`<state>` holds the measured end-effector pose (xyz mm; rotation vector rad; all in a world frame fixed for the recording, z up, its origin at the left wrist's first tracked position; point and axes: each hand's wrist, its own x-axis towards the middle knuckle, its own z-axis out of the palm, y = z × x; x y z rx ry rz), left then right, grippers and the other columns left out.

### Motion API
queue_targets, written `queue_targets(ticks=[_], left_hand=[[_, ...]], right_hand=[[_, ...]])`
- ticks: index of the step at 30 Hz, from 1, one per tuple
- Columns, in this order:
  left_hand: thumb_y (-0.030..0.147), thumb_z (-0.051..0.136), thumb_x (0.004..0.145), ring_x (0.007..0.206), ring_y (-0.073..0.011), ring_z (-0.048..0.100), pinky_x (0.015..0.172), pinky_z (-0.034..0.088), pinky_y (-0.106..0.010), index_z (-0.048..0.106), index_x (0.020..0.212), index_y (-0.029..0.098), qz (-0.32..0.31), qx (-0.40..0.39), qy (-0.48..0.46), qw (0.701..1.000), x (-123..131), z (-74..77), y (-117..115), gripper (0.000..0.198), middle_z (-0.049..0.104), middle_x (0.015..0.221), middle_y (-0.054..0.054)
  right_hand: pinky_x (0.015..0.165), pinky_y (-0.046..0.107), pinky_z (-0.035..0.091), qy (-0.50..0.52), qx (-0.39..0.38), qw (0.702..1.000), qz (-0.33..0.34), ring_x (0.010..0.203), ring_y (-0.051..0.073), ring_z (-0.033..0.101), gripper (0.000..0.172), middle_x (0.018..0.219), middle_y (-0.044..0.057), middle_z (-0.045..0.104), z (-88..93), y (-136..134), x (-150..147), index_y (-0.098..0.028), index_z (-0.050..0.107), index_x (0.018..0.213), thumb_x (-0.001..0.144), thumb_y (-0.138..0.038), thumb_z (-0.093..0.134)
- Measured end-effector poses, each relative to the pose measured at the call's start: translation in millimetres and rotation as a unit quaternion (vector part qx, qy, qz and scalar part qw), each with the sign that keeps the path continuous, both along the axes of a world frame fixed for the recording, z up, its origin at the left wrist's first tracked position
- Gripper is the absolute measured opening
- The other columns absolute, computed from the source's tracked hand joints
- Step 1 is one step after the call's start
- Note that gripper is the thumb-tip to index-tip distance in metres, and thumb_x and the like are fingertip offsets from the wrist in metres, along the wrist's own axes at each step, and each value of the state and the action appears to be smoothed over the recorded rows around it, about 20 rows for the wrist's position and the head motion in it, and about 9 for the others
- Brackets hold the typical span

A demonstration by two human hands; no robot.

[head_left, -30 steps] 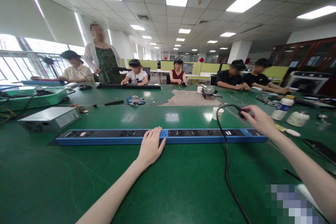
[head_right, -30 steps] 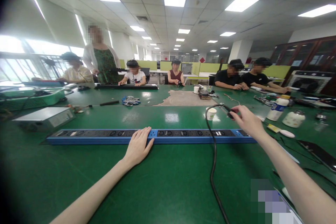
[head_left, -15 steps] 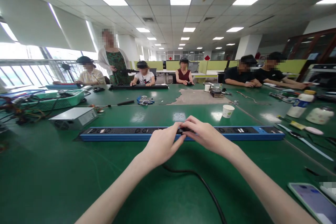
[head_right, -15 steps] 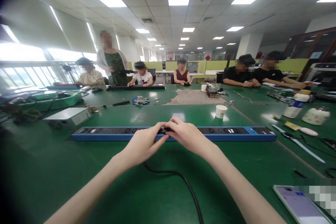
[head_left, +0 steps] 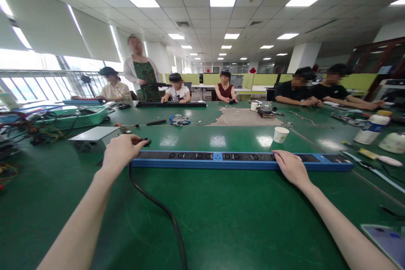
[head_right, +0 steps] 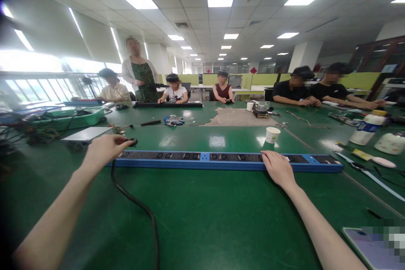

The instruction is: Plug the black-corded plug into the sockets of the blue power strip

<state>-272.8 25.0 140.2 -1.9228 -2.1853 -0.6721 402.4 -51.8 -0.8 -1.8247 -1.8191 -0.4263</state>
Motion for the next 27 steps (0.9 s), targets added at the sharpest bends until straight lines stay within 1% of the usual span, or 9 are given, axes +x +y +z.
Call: queue_targets(ticks=[2, 4, 7, 9, 14, 18, 21, 24, 27], left_hand=[[0.071, 0.062, 0.086, 0.105, -0.0395, 0.072, 0.087, 0.054, -0.044, 0.084, 0.112, 0.024, 0.018, -0.024, -0.004, 1.000, -25.4, -17.7, 10.9, 0.058, 0.080, 0.109, -0.017], [0.072, 0.060, 0.086, 0.105, -0.0409, 0.071, 0.086, 0.054, -0.045, 0.084, 0.113, 0.023, 0.033, -0.043, -0.016, 0.998, -39.2, -35.3, 18.2, 0.061, 0.080, 0.110, -0.016], [0.070, 0.060, 0.086, 0.106, -0.0398, 0.072, 0.086, 0.055, -0.044, 0.084, 0.114, 0.023, 0.026, -0.045, -0.034, 0.998, -42.8, -54.6, 25.0, 0.059, 0.080, 0.112, -0.013], [0.066, 0.062, 0.087, 0.106, -0.0379, 0.072, 0.086, 0.055, -0.042, 0.083, 0.115, 0.023, 0.018, -0.037, -0.037, 0.998, -39.8, -61.5, 28.1, 0.055, 0.081, 0.112, -0.011], [0.061, 0.063, 0.087, 0.104, -0.0363, 0.072, 0.085, 0.055, -0.039, 0.083, 0.116, 0.023, 0.020, -0.026, -0.031, 0.999, -35.8, -65.1, 31.2, 0.051, 0.081, 0.111, -0.011], [0.060, 0.064, 0.086, 0.106, -0.0385, 0.071, 0.087, 0.055, -0.041, 0.083, 0.115, 0.020, 0.010, -0.046, -0.021, 0.999, -33.8, -66.7, 30.3, 0.053, 0.080, 0.111, -0.014], [0.058, 0.063, 0.087, 0.109, -0.0398, 0.070, 0.089, 0.054, -0.043, 0.082, 0.116, 0.019, 0.002, -0.047, -0.013, 0.999, -29.3, -69.0, 29.1, 0.052, 0.080, 0.112, -0.015], [0.058, 0.065, 0.085, 0.109, -0.0406, 0.071, 0.089, 0.055, -0.045, 0.082, 0.116, 0.021, 0.012, -0.056, -0.020, 0.998, -26.0, -68.5, 28.1, 0.051, 0.079, 0.115, -0.017], [0.062, 0.066, 0.083, 0.109, -0.0429, 0.070, 0.087, 0.055, -0.049, 0.081, 0.116, 0.023, 0.035, -0.072, -0.026, 0.996, -24.9, -64.8, 28.1, 0.053, 0.077, 0.115, -0.019]], right_hand=[[0.107, 0.048, 0.043, -0.017, 0.027, 0.999, -0.017, 0.125, 0.028, 0.065, 0.047, 0.131, 0.007, 0.073, -7.3, -2.0, 2.2, -0.026, 0.070, 0.126, 0.108, -0.044, 0.031], [0.105, 0.046, 0.043, -0.028, 0.040, 0.999, -0.024, 0.123, 0.027, 0.065, 0.046, 0.130, 0.006, 0.074, -8.7, -2.5, -1.4, -0.026, 0.071, 0.125, 0.109, -0.043, 0.031], [0.102, 0.045, 0.043, -0.034, 0.046, 0.998, -0.023, 0.121, 0.026, 0.066, 0.045, 0.128, 0.006, 0.075, -7.5, -1.6, -5.0, -0.026, 0.071, 0.123, 0.108, -0.042, 0.032], [0.102, 0.044, 0.043, -0.036, 0.048, 0.998, -0.025, 0.120, 0.026, 0.067, 0.045, 0.128, 0.006, 0.075, -7.6, -1.0, -4.2, -0.026, 0.072, 0.122, 0.108, -0.042, 0.032], [0.103, 0.045, 0.042, -0.033, 0.046, 0.998, -0.026, 0.120, 0.025, 0.067, 0.046, 0.128, 0.005, 0.075, -9.5, -1.0, -0.8, -0.026, 0.071, 0.123, 0.109, -0.043, 0.031], [0.103, 0.045, 0.042, -0.029, 0.042, 0.998, -0.024, 0.121, 0.025, 0.066, 0.047, 0.129, 0.006, 0.074, -8.6, -1.5, -2.5, -0.025, 0.071, 0.124, 0.109, -0.043, 0.030], [0.104, 0.046, 0.042, -0.023, 0.039, 0.999, -0.021, 0.122, 0.026, 0.066, 0.048, 0.129, 0.007, 0.074, -7.0, -2.4, -5.1, -0.025, 0.071, 0.124, 0.109, -0.042, 0.029], [0.104, 0.046, 0.042, -0.015, 0.042, 0.999, -0.019, 0.122, 0.027, 0.065, 0.048, 0.128, 0.008, 0.074, -6.1, -3.2, -7.1, -0.025, 0.071, 0.125, 0.108, -0.042, 0.029], [0.104, 0.046, 0.042, -0.012, 0.044, 0.999, -0.023, 0.122, 0.027, 0.065, 0.048, 0.128, 0.008, 0.074, -5.8, -3.2, -8.2, -0.025, 0.071, 0.125, 0.108, -0.043, 0.030]])
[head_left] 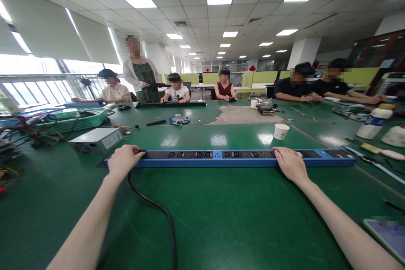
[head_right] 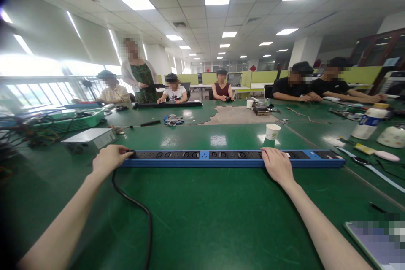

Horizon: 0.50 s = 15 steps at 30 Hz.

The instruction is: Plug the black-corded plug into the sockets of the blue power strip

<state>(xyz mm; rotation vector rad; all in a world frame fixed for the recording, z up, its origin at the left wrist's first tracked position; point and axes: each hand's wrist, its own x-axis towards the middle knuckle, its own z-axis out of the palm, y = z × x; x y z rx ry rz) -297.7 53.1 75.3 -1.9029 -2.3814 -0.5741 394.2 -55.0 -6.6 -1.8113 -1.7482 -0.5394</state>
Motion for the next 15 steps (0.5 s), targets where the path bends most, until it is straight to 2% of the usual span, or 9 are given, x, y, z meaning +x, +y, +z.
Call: queue_targets(ticks=[9, 15], left_hand=[[0.060, 0.068, 0.081, 0.108, -0.0452, 0.070, 0.086, 0.056, -0.051, 0.081, 0.116, 0.020, 0.021, -0.015, 0.005, 1.000, 3.7, 5.9, 1.9, 0.054, 0.075, 0.115, -0.024], [0.053, 0.066, 0.085, 0.107, -0.0400, 0.070, 0.090, 0.054, -0.044, 0.082, 0.108, 0.017, -0.025, 0.014, 0.019, 0.999, 3.3, 0.4, -0.5, 0.046, 0.078, 0.107, -0.021]], right_hand=[[0.104, 0.046, 0.042, -0.006, -0.005, 1.000, -0.005, 0.123, 0.026, 0.065, 0.048, 0.128, 0.006, 0.074, -0.5, 0.8, -1.3, -0.026, 0.070, 0.125, 0.108, -0.043, 0.030], [0.103, 0.047, 0.042, -0.004, 0.002, 1.000, -0.002, 0.121, 0.027, 0.065, 0.047, 0.128, 0.007, 0.074, 0.4, -0.8, -1.3, -0.026, 0.071, 0.124, 0.108, -0.042, 0.030]])
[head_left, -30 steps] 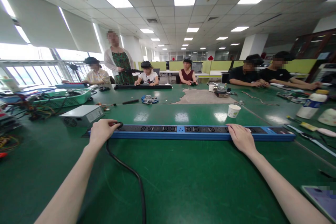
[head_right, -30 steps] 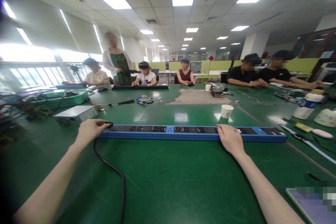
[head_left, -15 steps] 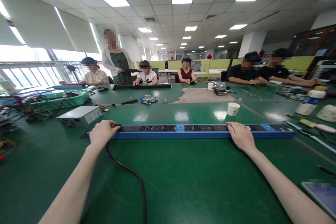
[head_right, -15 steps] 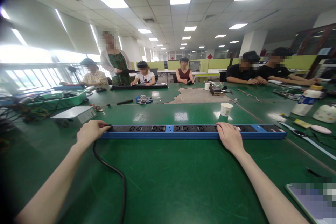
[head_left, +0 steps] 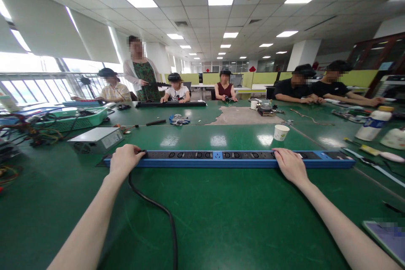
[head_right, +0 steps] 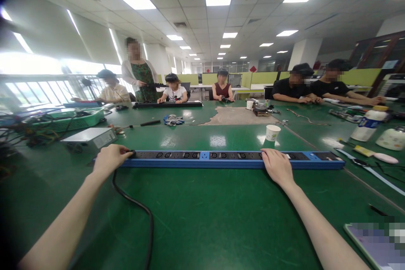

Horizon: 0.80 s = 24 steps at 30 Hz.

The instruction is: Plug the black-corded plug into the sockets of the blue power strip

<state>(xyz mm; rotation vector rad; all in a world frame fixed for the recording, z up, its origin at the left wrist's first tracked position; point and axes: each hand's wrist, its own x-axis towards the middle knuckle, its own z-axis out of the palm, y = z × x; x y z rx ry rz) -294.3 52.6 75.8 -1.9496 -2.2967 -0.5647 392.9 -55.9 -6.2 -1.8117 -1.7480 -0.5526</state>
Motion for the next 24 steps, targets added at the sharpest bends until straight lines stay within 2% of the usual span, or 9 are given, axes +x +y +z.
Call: queue_targets(ticks=[3, 6, 9, 12, 15, 17, 19, 22, 24], left_hand=[[0.050, 0.063, 0.088, 0.108, -0.0391, 0.069, 0.092, 0.053, -0.044, 0.081, 0.110, 0.017, -0.013, 0.023, 0.009, 1.000, 8.6, 9.7, -4.4, 0.044, 0.077, 0.109, -0.019], [0.049, 0.058, 0.092, 0.111, -0.0370, 0.067, 0.095, 0.051, -0.044, 0.078, 0.119, 0.020, -0.026, 0.104, 0.018, 0.994, 21.7, 31.9, -13.6, 0.044, 0.074, 0.122, -0.017], [0.046, 0.056, 0.091, 0.117, -0.0331, 0.065, 0.096, 0.051, -0.040, 0.080, 0.112, 0.026, -0.068, 0.150, 0.012, 0.986, 30.1, 52.9, -21.1, 0.037, 0.068, 0.137, -0.009], [0.045, 0.061, 0.084, 0.110, -0.0302, 0.068, 0.093, 0.053, -0.037, 0.082, 0.098, 0.026, -0.105, 0.097, -0.026, 0.989, 30.5, 56.9, -18.1, 0.031, 0.073, 0.129, -0.005], [0.044, 0.058, 0.081, 0.089, -0.0262, 0.072, 0.081, 0.057, -0.034, 0.082, 0.094, 0.022, -0.116, 0.001, -0.155, 0.981, 29.2, 44.8, -7.8, 0.035, 0.079, 0.102, -0.007], [0.041, 0.053, 0.079, 0.075, -0.0229, 0.072, 0.071, 0.058, -0.033, 0.081, 0.096, 0.017, -0.120, -0.048, -0.281, 0.951, 30.7, 36.3, -3.7, 0.041, 0.078, 0.088, -0.008], [0.038, 0.054, 0.075, 0.069, -0.0205, 0.072, 0.069, 0.060, -0.032, 0.081, 0.099, 0.014, -0.134, -0.073, -0.384, 0.910, 33.7, 33.5, -5.5, 0.043, 0.078, 0.087, -0.009], [0.033, 0.066, 0.069, 0.087, -0.0228, 0.077, 0.085, 0.063, -0.034, 0.080, 0.110, 0.014, -0.199, -0.123, -0.451, 0.861, 37.5, 42.1, -18.4, 0.047, 0.081, 0.102, -0.010], [0.035, 0.077, 0.068, 0.103, -0.0258, 0.076, 0.095, 0.061, -0.035, 0.078, 0.120, 0.017, -0.244, -0.166, -0.434, 0.851, 38.7, 51.2, -28.2, 0.055, 0.081, 0.112, -0.009]], right_hand=[[0.102, 0.047, 0.042, -0.002, -0.003, 1.000, -0.003, 0.120, 0.028, 0.066, 0.048, 0.128, 0.007, 0.074, 0.5, -0.2, 0.5, -0.026, 0.071, 0.123, 0.108, -0.043, 0.029], [0.102, 0.047, 0.042, -0.002, -0.005, 1.000, -0.004, 0.120, 0.028, 0.066, 0.048, 0.128, 0.007, 0.074, 0.8, 0.0, 0.6, -0.027, 0.071, 0.123, 0.107, -0.043, 0.029], [0.102, 0.047, 0.042, -0.001, -0.006, 1.000, -0.007, 0.120, 0.028, 0.066, 0.048, 0.128, 0.007, 0.074, 1.1, 0.0, -0.1, -0.027, 0.071, 0.123, 0.108, -0.043, 0.029], [0.102, 0.046, 0.042, 0.001, -0.008, 1.000, -0.004, 0.121, 0.027, 0.066, 0.048, 0.129, 0.007, 0.074, 1.6, -0.1, -1.0, -0.026, 0.071, 0.123, 0.108, -0.043, 0.028], [0.102, 0.046, 0.042, 0.001, -0.008, 1.000, -0.002, 0.122, 0.027, 0.065, 0.048, 0.129, 0.007, 0.074, 1.5, -0.1, -1.0, -0.026, 0.071, 0.124, 0.108, -0.042, 0.029], [0.102, 0.046, 0.043, -0.001, -0.006, 1.000, -0.003, 0.121, 0.027, 0.066, 0.047, 0.129, 0.007, 0.074, 0.8, 0.3, -0.4, -0.026, 0.071, 0.124, 0.108, -0.042, 0.030], [0.102, 0.046, 0.043, -0.003, -0.003, 1.000, -0.004, 0.119, 0.027, 0.067, 0.048, 0.128, 0.007, 0.075, 0.0, 0.9, 0.5, -0.026, 0.071, 0.125, 0.107, -0.042, 0.030], [0.103, 0.046, 0.044, -0.005, 0.003, 1.000, -0.002, 0.120, 0.027, 0.067, 0.047, 0.127, 0.007, 0.075, -0.9, 1.5, 1.5, -0.026, 0.072, 0.126, 0.107, -0.041, 0.031], [0.103, 0.046, 0.044, -0.007, 0.005, 1.000, -0.002, 0.121, 0.026, 0.066, 0.047, 0.128, 0.006, 0.075, -1.2, 1.6, 1.8, -0.027, 0.071, 0.126, 0.107, -0.041, 0.032]])
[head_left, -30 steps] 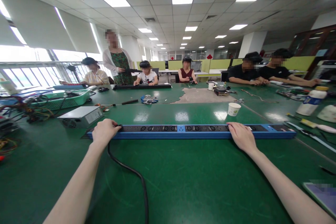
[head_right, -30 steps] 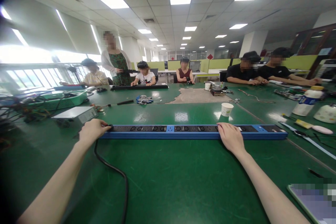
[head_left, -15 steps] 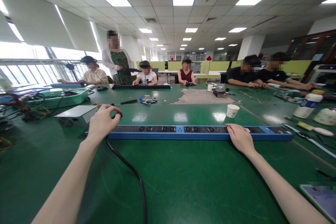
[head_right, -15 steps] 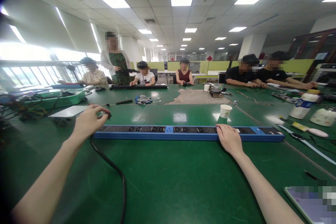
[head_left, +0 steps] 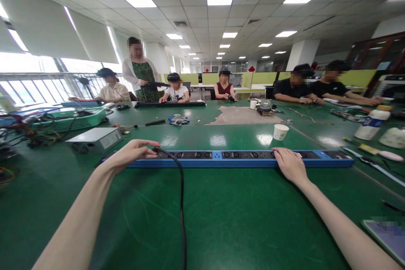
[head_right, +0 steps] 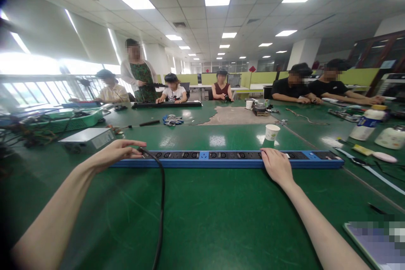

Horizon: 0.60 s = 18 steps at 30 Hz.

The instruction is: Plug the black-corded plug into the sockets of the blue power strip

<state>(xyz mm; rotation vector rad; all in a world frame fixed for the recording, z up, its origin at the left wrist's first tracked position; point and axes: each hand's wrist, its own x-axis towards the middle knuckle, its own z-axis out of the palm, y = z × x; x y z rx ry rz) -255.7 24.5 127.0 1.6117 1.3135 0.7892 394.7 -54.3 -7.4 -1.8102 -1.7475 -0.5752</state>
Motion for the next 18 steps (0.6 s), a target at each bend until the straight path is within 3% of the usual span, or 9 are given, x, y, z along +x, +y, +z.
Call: queue_targets(ticks=[4, 6, 9, 14, 18], left_hand=[[0.050, 0.084, 0.067, 0.111, -0.0290, 0.074, 0.100, 0.057, -0.035, 0.082, 0.110, 0.022, -0.051, 0.033, 0.134, 0.989, 5.2, 6.0, -5.2, 0.052, 0.081, 0.115, -0.006], [0.053, 0.083, 0.065, 0.106, -0.0304, 0.075, 0.097, 0.058, -0.035, 0.083, 0.103, 0.022, -0.050, 0.052, 0.198, 0.978, 12.1, 0.2, -1.1, 0.049, 0.082, 0.107, -0.006], [0.051, 0.083, 0.063, 0.102, -0.0304, 0.075, 0.091, 0.057, -0.034, 0.082, 0.108, 0.026, -0.044, 0.100, 0.265, 0.958, 25.0, -12.3, 5.7, 0.052, 0.081, 0.106, -0.005], [0.051, 0.074, 0.077, 0.100, -0.0301, 0.074, 0.085, 0.054, -0.033, 0.084, 0.106, 0.031, -0.006, 0.162, 0.386, 0.908, 36.6, -26.9, 9.3, 0.037, 0.081, 0.105, -0.005], [0.055, 0.068, 0.082, 0.104, -0.0309, 0.072, 0.085, 0.052, -0.033, 0.084, 0.101, 0.031, 0.001, 0.205, 0.428, 0.880, 37.0, -28.4, 9.1, 0.034, 0.080, 0.106, -0.008]], right_hand=[[0.103, 0.045, 0.044, -0.005, -0.001, 1.000, -0.004, 0.121, 0.027, 0.066, 0.046, 0.128, 0.006, 0.075, 0.0, -0.2, -0.3, -0.027, 0.071, 0.127, 0.107, -0.040, 0.032], [0.103, 0.045, 0.044, -0.005, -0.003, 1.000, -0.004, 0.121, 0.027, 0.066, 0.046, 0.128, 0.007, 0.075, 0.3, -0.3, -0.8, -0.026, 0.071, 0.126, 0.107, -0.040, 0.031], [0.103, 0.046, 0.044, -0.002, -0.005, 1.000, -0.004, 0.121, 0.027, 0.066, 0.047, 0.128, 0.008, 0.075, 0.9, -0.7, -1.8, -0.026, 0.071, 0.126, 0.107, -0.040, 0.031], [0.103, 0.046, 0.043, 0.000, -0.006, 1.000, 0.001, 0.121, 0.028, 0.066, 0.048, 0.128, 0.008, 0.075, 1.4, -1.3, -2.1, -0.026, 0.071, 0.125, 0.107, -0.041, 0.029], [0.103, 0.045, 0.042, 0.002, -0.010, 1.000, 0.000, 0.122, 0.027, 0.065, 0.047, 0.129, 0.007, 0.074, 0.0, -0.5, -0.4, -0.025, 0.071, 0.125, 0.108, -0.041, 0.029]])
